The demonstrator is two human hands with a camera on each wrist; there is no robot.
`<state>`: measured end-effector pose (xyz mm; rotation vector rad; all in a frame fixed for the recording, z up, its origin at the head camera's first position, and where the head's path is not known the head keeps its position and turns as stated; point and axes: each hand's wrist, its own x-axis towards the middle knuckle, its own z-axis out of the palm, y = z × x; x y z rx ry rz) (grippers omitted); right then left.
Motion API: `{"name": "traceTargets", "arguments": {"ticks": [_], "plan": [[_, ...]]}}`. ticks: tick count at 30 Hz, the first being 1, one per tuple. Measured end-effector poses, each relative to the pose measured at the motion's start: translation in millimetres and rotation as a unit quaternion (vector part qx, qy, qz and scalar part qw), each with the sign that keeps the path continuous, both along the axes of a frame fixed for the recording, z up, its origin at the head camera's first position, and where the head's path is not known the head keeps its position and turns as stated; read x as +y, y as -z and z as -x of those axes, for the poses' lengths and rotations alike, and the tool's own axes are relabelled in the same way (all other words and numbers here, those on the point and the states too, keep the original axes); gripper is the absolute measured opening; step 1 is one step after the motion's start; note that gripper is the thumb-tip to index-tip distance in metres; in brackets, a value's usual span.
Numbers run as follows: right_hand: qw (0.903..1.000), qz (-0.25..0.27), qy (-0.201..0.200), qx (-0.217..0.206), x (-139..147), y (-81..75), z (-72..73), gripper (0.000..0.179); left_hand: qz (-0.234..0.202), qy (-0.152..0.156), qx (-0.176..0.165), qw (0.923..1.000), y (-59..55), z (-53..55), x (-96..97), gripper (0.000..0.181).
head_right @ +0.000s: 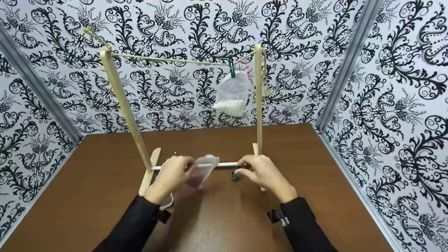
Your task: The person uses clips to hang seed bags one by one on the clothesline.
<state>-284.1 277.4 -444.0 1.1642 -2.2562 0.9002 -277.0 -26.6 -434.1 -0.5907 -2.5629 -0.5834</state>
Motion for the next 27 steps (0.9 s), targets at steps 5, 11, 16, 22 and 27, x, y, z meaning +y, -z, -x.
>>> {"name": "traceTargets", "arguments": {"ticks": [5, 11, 16, 22, 27], "plan": [[0.9979, -0.012, -0.01, 0.062, -3.8, -23.3, 1.7, 0.026, 0.037, 0.014, 0.03, 0.9987, -20.4, 13.4, -2.7, 0.015], [0.9903, -0.055, 0.0, 0.128, -16.7, -50.6, 3.7, 0.027, 0.105, 0.061, 0.104, 0.9871, -46.9, 29.1, -5.5, 0.027], [0.9849, -0.085, -0.009, 0.151, -30.1, -75.4, 5.5, 0.02, 0.168, 0.085, 0.123, 0.9744, -71.8, 38.9, -5.8, 0.025], [0.9811, -0.072, -0.03, 0.177, -44.3, -105.4, 13.8, 0.018, 0.231, 0.082, 0.117, 0.9624, -98.5, 46.4, -8.9, 0.024], [0.9793, -0.081, -0.011, 0.185, -50.2, -124.0, 21.3, 0.014, 0.282, 0.065, 0.096, 0.9522, -113.1, 53.6, -11.9, 0.033]]}}
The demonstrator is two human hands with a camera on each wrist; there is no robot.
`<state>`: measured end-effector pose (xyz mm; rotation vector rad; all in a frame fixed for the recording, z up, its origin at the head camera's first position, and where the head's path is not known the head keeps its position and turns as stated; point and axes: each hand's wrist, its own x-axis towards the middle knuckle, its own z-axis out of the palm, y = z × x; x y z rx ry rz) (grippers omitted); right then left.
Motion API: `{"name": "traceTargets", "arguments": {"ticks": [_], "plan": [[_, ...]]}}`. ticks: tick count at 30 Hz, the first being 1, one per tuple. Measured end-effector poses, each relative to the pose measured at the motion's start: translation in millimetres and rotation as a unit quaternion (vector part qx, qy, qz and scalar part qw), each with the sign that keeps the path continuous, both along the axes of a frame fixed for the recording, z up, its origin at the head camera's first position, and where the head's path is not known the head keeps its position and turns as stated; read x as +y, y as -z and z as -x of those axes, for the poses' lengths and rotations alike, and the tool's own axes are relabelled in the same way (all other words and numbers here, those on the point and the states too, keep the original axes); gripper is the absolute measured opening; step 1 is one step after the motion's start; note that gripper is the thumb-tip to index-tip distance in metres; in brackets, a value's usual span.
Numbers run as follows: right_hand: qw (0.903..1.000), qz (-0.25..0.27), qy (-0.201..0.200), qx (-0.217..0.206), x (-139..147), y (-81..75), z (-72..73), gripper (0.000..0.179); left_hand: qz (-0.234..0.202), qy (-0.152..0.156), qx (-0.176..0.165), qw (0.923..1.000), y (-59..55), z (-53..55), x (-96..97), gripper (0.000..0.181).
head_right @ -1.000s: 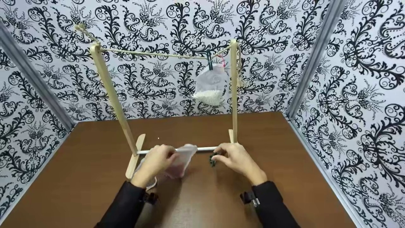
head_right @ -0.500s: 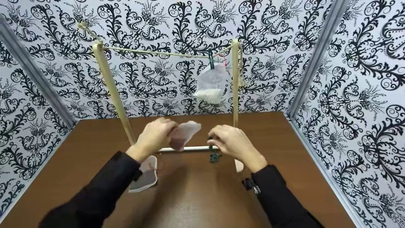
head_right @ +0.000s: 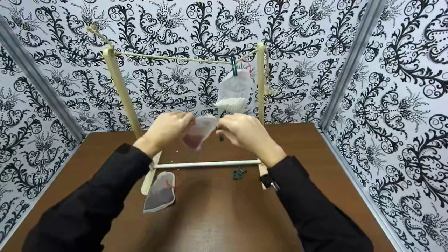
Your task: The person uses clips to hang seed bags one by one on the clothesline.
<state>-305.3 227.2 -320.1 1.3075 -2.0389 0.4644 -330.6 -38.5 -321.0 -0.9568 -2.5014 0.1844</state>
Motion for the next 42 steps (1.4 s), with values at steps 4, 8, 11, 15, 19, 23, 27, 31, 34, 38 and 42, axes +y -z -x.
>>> {"name": "traceTargets", "arguments": {"ticks": [4, 8, 11, 15, 19, 23, 27, 31, 34, 38, 42], "plan": [[0.9997, 0.004, 0.016, 0.02, -5.1, -10.1, 5.3, 0.015, 0.027, -0.019, -0.013, 0.9994, -10.5, 4.4, -1.8, 0.037], [0.9989, 0.034, 0.016, 0.027, -10.5, -20.5, 8.2, 0.016, 0.041, -0.028, -0.004, 0.9988, -22.4, 5.6, -0.4, 0.033], [0.9973, 0.064, 0.006, 0.036, -16.7, -28.3, 8.3, 0.016, 0.04, -0.029, 0.01, 0.9987, -30.6, 5.6, 0.8, 0.032], [0.9959, 0.078, 0.005, 0.045, -23.7, -40.4, 7.0, 0.014, 0.035, -0.036, 0.019, 0.9985, -40.9, 6.3, 1.9, 0.034], [0.9965, 0.069, 0.019, 0.043, -26.4, -56.2, 6.7, 0.013, 0.029, -0.058, 0.026, 0.9976, -51.3, 6.7, 2.7, 0.039], [0.9962, 0.07, 0.024, 0.046, -29.6, -72.4, 7.3, 0.012, 0.013, -0.082, 0.043, 0.9956, -59.8, 6.4, 1.4, 0.036], [0.9955, 0.066, 0.036, 0.058, -31.6, -88.5, 8.9, 0.012, -0.003, -0.109, 0.045, 0.993, -69.6, 7.0, -0.3, 0.036], [0.9948, 0.063, 0.052, 0.061, -32.5, -105.3, 11.8, 0.017, -0.02, -0.148, 0.028, 0.9883, -81.0, 8.0, -0.3, 0.042], [0.9939, 0.075, 0.057, 0.057, -32.7, -116.0, 13.9, 0.021, -0.035, -0.166, 0.016, 0.9854, -88.3, 7.9, 1.8, 0.047], [0.9903, 0.113, 0.059, 0.056, -35.6, -125.6, 16.5, 0.023, -0.048, -0.167, 0.017, 0.9846, -94.8, 7.4, 5.0, 0.041], [0.9864, 0.14, 0.065, 0.056, -41.8, -130.4, 19.2, 0.025, -0.06, -0.162, 0.019, 0.9848, -98.6, 6.9, 8.6, 0.034]]}}
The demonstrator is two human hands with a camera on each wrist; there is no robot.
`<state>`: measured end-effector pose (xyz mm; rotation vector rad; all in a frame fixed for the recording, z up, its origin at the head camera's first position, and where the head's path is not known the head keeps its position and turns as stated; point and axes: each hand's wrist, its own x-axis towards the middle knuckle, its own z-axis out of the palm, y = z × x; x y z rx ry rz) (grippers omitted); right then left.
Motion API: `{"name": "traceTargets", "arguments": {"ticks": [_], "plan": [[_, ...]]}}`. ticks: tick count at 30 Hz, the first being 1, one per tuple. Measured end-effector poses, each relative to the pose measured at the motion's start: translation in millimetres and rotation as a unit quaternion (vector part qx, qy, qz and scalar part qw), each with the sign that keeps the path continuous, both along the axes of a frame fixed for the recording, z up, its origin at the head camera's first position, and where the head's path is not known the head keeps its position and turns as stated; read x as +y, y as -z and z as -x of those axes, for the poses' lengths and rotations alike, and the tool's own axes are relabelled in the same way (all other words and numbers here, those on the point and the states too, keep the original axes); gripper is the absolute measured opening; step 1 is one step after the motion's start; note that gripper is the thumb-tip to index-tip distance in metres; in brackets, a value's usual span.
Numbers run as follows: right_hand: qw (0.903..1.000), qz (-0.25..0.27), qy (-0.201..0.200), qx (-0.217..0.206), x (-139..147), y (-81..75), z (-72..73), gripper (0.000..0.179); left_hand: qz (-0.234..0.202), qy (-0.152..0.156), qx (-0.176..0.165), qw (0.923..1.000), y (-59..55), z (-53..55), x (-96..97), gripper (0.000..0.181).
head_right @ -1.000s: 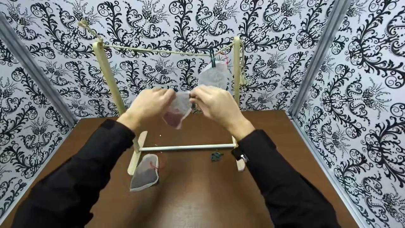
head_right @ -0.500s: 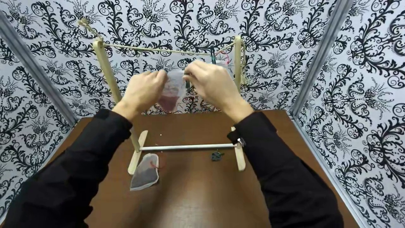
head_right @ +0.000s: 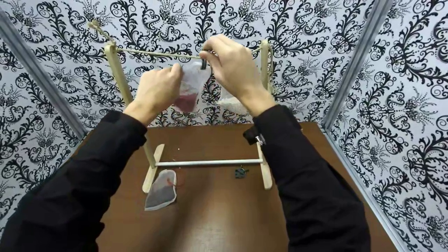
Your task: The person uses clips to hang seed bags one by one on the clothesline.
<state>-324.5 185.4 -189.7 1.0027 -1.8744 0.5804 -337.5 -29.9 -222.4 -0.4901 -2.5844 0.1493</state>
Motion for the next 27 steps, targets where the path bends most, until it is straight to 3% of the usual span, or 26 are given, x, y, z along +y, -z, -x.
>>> {"name": "traceTargets", "arguments": {"ticks": [13, 24, 27], "plan": [[0.9965, 0.027, 0.066, -0.045, -10.6, 0.0, 11.9, 0.029, -0.012, 0.02, 0.033, 0.9992, -6.9, -4.0, 7.9, 0.023], [0.9932, 0.041, 0.081, -0.074, -10.7, 1.3, 16.8, 0.028, -0.003, 0.032, 0.024, 0.9992, -9.7, -6.6, 9.7, 0.061], [0.9934, 0.039, 0.079, -0.072, -10.7, 0.1, 17.7, 0.027, 0.004, 0.032, 0.031, 0.999, -9.8, -7.4, 10.2, 0.058]]}}
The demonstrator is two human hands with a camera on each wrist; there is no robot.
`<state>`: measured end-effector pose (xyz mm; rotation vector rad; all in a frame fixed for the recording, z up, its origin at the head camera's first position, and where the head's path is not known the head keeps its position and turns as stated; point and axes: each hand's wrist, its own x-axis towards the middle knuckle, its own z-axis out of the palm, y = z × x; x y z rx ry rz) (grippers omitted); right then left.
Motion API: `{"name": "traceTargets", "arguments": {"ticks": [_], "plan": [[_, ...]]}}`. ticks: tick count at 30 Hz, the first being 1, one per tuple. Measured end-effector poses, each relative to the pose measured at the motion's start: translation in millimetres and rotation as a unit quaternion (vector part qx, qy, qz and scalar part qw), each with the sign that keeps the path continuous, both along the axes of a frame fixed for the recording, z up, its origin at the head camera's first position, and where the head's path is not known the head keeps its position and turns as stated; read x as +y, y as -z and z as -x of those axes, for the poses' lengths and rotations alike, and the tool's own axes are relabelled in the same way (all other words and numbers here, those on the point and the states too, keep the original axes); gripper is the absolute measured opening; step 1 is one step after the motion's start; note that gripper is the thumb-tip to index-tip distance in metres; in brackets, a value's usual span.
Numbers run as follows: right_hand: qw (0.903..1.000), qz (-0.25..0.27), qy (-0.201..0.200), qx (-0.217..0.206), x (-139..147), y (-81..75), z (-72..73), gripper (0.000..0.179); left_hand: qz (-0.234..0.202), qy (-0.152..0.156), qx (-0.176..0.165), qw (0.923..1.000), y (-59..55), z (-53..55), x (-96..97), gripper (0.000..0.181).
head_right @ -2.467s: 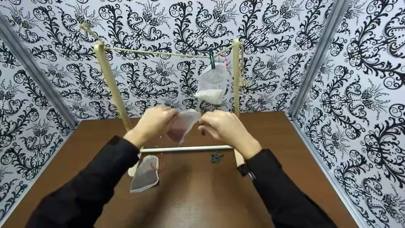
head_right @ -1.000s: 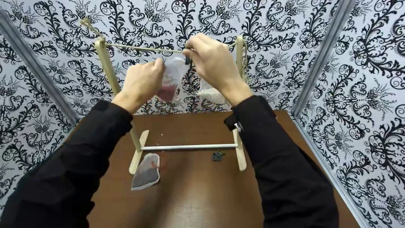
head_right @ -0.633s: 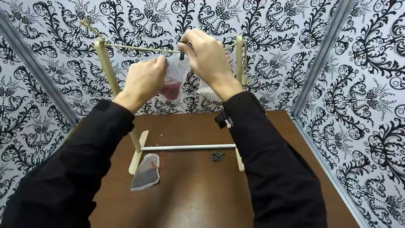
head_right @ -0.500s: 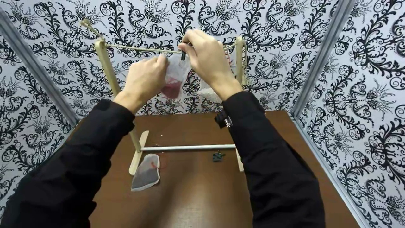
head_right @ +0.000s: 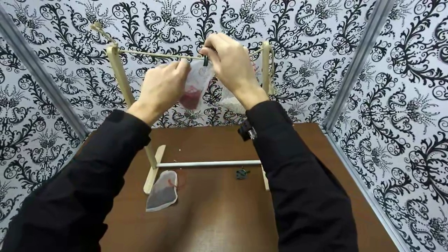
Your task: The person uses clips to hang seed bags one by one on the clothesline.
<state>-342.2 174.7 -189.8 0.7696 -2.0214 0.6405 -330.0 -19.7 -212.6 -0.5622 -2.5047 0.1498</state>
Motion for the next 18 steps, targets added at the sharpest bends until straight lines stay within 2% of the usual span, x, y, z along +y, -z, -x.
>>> {"name": "traceTargets", "arguments": {"ticks": [5, 7, 10, 14, 18], "plan": [[0.9999, -0.005, -0.008, 0.005, 0.8, -1.5, 1.8, 0.029, 0.005, 0.006, 0.019, 0.9998, 0.3, -1.2, 0.7, 0.045], [0.9999, -0.007, -0.013, 0.007, 0.9, -1.6, 2.8, 0.03, 0.005, 0.01, 0.025, 0.9996, 0.9, -1.6, 0.1, 0.045], [0.9995, -0.018, -0.023, 0.009, 0.6, -1.1, 4.3, 0.029, 0.001, 0.018, 0.029, 0.9994, 2.6, -1.3, -1.9, 0.044], [0.9988, -0.036, -0.032, -0.003, -0.4, 0.3, 6.4, 0.025, -0.007, 0.019, 0.031, 0.9993, 4.0, 0.4, -3.9, 0.033], [0.9983, -0.042, -0.029, -0.029, -1.0, 1.0, 6.4, 0.024, -0.005, 0.015, 0.031, 0.9994, 3.8, 0.5, -3.8, 0.042]]}}
